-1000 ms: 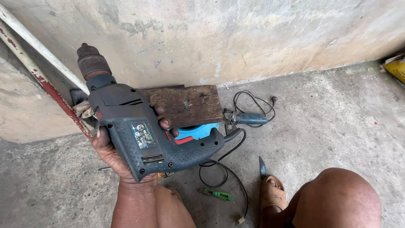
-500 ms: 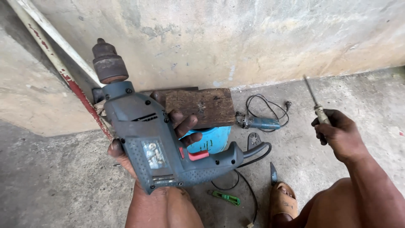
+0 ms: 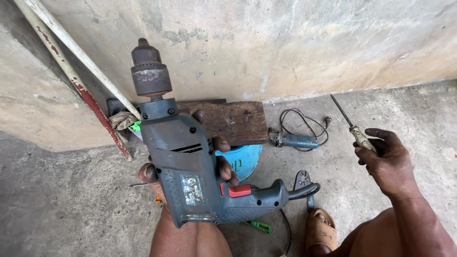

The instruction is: A person is using a screwdriver to disassemble and repair an electric hand drill on the floor.

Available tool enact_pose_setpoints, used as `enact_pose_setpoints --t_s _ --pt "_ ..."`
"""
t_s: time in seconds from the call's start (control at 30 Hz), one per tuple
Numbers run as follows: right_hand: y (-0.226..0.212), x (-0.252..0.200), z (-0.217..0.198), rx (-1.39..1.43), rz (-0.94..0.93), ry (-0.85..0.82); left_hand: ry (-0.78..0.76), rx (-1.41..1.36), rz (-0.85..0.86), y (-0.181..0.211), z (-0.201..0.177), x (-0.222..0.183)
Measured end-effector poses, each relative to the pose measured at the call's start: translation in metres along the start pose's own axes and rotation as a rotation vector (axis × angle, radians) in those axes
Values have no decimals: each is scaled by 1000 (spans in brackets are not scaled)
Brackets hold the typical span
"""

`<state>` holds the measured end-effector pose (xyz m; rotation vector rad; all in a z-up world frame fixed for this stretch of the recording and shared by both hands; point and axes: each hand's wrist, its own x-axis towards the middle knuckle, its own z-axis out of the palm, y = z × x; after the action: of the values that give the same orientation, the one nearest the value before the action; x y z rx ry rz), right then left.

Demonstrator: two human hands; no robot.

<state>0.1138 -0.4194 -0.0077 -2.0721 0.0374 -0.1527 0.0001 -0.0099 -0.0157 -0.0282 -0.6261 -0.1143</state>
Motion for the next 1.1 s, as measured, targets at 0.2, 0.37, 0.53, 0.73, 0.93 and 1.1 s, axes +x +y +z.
enact_pose_setpoints --t_s 0.2,0.37,0.53,0.73,0.93,1.1 --pt "6 -8 -10 -42 -48 88 22 -5 -42 -4 0 1" --pt "1 -15 -15 -26 -114 140 63 38 -30 -11 2 4" --pt "2 -17 -16 4 -138 154 157 208 43 -15 13 14" --pt "2 -18 -14 -26 -163 157 211 217 -42 -17 8 8" --pt "1 -20 -11 -93 -149 164 251 153 -86 -19 -1 3" --pt "-4 -20 -8 -132 -141 165 248 221 -55 -17 -8 4"
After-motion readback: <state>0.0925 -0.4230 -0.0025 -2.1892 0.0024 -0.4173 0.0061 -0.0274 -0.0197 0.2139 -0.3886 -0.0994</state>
